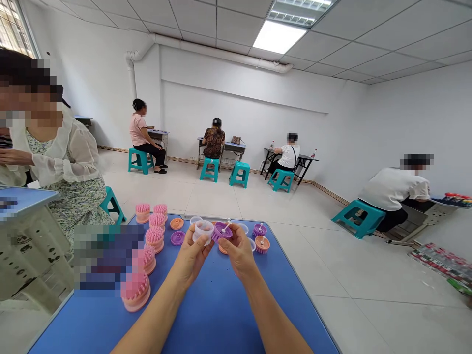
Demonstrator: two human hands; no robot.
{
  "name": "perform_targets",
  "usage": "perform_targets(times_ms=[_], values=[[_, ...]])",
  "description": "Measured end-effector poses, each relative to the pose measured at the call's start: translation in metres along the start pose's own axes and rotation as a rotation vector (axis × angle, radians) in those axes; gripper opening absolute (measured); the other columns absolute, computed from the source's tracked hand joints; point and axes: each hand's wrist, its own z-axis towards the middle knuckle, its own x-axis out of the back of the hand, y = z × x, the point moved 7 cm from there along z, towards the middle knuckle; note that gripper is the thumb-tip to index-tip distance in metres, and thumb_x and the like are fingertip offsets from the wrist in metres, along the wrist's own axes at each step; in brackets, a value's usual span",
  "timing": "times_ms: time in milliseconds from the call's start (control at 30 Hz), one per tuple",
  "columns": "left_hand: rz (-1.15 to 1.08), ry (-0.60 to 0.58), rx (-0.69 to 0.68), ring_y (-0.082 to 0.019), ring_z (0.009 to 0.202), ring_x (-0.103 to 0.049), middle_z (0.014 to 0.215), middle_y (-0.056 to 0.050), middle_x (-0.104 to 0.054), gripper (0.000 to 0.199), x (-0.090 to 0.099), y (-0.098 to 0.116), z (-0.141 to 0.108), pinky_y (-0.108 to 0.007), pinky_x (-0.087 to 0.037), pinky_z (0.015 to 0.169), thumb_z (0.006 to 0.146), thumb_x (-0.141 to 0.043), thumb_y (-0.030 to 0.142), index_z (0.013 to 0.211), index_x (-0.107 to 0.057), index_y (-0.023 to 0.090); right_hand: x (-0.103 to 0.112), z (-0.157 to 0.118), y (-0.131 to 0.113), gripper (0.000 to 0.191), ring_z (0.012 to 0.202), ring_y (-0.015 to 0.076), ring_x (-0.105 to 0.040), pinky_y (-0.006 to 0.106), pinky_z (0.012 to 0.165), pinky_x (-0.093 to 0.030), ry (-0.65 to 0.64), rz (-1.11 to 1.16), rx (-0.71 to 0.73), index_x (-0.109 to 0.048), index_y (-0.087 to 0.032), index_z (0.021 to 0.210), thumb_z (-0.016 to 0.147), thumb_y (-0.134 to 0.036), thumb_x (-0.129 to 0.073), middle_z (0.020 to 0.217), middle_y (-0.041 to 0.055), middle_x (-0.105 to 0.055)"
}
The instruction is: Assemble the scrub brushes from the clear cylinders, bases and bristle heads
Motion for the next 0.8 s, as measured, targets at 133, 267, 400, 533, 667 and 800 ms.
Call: perform_targets(times_ms=[133, 267, 400, 533, 667, 800], values=[[-0.037, -0.022, 0.05, -0.015, 0.101, -0.058, 0.104, 0.0, -0.063, 0.042, -0.001, -0.006, -0.001, -0.028, -0.045, 0.09, 0.066, -0.071, 0.04, 0.1, -0.051, 0.025, -0.001, 0.0, -0.001, 0.041, 0.091, 0.0189, -0.061, 0.038, 0.087, -0.046, 0.01, 0.058, -0.015, -0.059, -0.024, 0.094, 0.058, -0.023, -0.078, 0.094, 0.0015, -0.067], [-0.062, -0.036, 0.063, -0.017, 0.104, -0.058, 0.103, -0.001, -0.064, 0.039, -0.001, -0.009, -0.001, -0.03, -0.045, 0.092, 0.07, -0.068, 0.038, 0.102, -0.052, 0.023, -0.003, 0.0, 0.0, 0.047, 0.092, 0.0185, -0.06, 0.037, 0.087, -0.046, 0.009, 0.124, -0.052, -0.06, -0.028, 0.102, 0.058, -0.027, -0.077, 0.095, -0.0004, -0.066], [-0.144, -0.031, 0.115, -0.016, 0.104, -0.059, 0.103, -0.003, -0.065, 0.032, -0.001, -0.012, 0.0, -0.029, -0.047, 0.092, 0.075, -0.063, 0.03, 0.104, -0.053, 0.021, -0.005, -0.001, 0.003, 0.045, 0.1, 0.0178, -0.058, 0.037, 0.094, -0.042, -0.032, 0.19, -0.08, -0.06, -0.03, 0.105, 0.062, -0.029, -0.075, 0.103, -0.0009, -0.064], [-0.161, -0.029, 0.152, -0.016, 0.101, -0.06, 0.102, -0.004, -0.066, 0.029, -0.002, -0.012, 0.0, -0.026, -0.048, 0.09, 0.077, -0.058, 0.024, 0.106, -0.055, 0.018, -0.004, -0.001, 0.006, 0.041, 0.104, 0.0176, -0.056, 0.038, 0.098, -0.039, -0.064, 0.185, -0.091, -0.059, -0.032, 0.107, 0.067, -0.036, -0.071, 0.107, -0.0006, -0.062], [-0.162, -0.02, 0.13, -0.014, 0.093, -0.062, 0.098, -0.003, -0.067, 0.029, -0.002, -0.011, -0.001, -0.024, -0.05, 0.085, 0.078, -0.057, 0.021, 0.106, -0.056, 0.019, -0.002, 0.001, 0.005, 0.045, 0.099, 0.0203, -0.058, 0.043, 0.095, -0.041, -0.052, 0.153, -0.098, -0.059, -0.03, 0.106, 0.065, -0.041, -0.072, 0.102, 0.0014, -0.064], [-0.207, 0.038, 0.113, -0.011, 0.083, -0.064, 0.092, -0.002, -0.068, 0.027, 0.003, -0.009, 0.0, -0.02, -0.053, 0.077, 0.076, -0.06, 0.017, 0.103, -0.059, 0.019, -0.001, 0.002, 0.003, 0.04, 0.088, 0.0197, -0.061, 0.042, 0.089, -0.046, -0.033, 0.183, -0.085, -0.06, -0.026, 0.095, 0.06, -0.036, -0.076, 0.093, 0.0014, -0.065]])
